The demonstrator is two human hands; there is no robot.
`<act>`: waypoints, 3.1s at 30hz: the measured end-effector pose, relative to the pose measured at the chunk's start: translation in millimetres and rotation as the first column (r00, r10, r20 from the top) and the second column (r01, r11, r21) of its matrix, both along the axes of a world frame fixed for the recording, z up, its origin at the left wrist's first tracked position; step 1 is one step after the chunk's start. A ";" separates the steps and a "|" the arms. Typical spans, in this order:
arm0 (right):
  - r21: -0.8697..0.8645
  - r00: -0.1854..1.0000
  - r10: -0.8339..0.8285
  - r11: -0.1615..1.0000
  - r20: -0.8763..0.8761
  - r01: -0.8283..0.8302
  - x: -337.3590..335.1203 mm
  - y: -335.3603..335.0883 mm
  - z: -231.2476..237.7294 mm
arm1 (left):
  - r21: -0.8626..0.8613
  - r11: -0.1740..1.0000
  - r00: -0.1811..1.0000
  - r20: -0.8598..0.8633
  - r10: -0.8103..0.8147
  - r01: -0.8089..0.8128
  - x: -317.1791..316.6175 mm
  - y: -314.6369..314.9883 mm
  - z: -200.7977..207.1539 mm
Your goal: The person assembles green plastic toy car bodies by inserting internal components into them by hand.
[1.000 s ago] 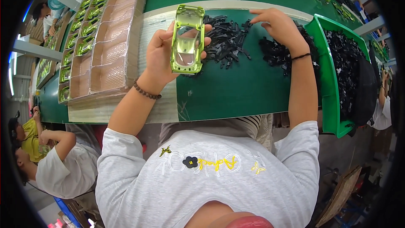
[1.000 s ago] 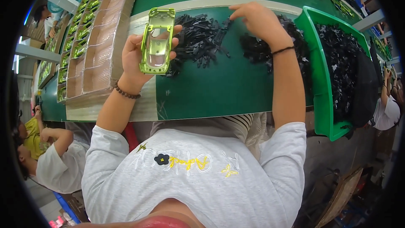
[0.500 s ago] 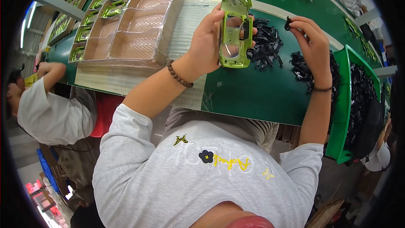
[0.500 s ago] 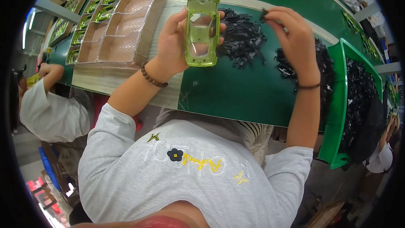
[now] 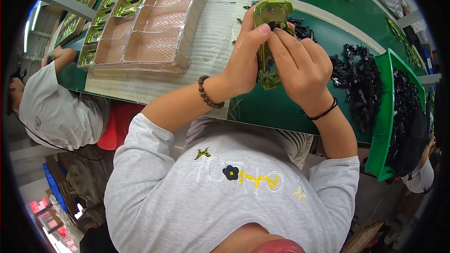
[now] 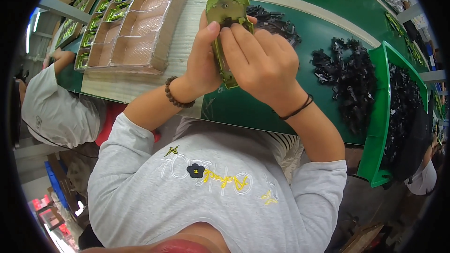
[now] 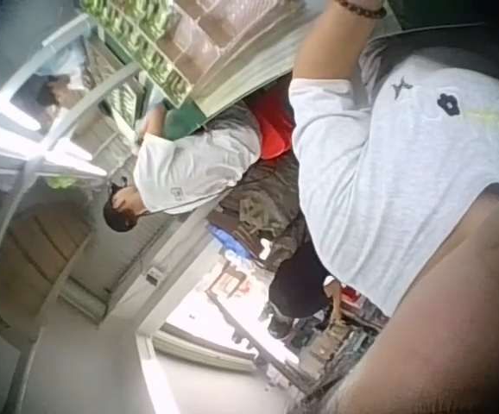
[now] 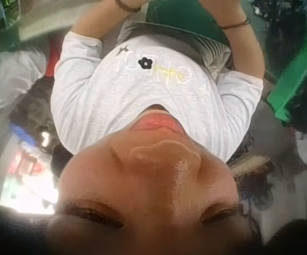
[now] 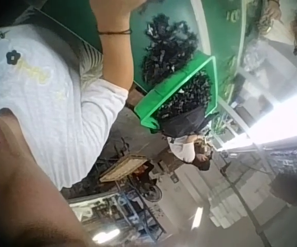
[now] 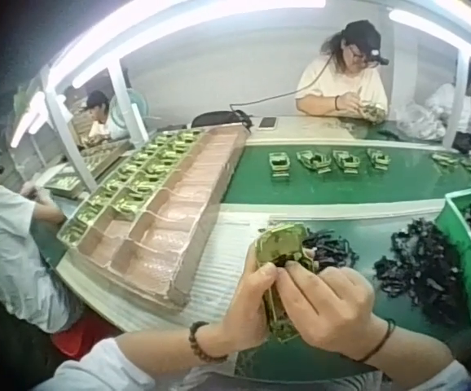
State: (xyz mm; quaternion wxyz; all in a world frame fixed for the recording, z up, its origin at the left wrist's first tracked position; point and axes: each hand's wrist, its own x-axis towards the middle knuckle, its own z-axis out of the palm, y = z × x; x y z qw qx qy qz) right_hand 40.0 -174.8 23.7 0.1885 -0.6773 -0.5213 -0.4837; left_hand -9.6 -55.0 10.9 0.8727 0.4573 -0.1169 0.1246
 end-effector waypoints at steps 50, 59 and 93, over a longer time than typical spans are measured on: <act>0.093 0.641 0.114 0.993 -0.759 -0.067 17.6 -28.4 43.2 | 0.126 0.990 0.943 -0.318 0.101 -0.063 2.8 12.8 0.0; -0.159 0.936 -0.009 0.986 -0.352 -0.050 9.3 11.4 40.6 | 0.229 0.971 0.946 -0.295 0.137 -0.070 -6.1 9.1 2.4; 0.472 -0.508 0.724 0.690 -0.467 0.549 252.9 150.5 -36.8 | 0.799 0.453 0.765 0.013 0.644 -0.395 -73.7 263.1 36.7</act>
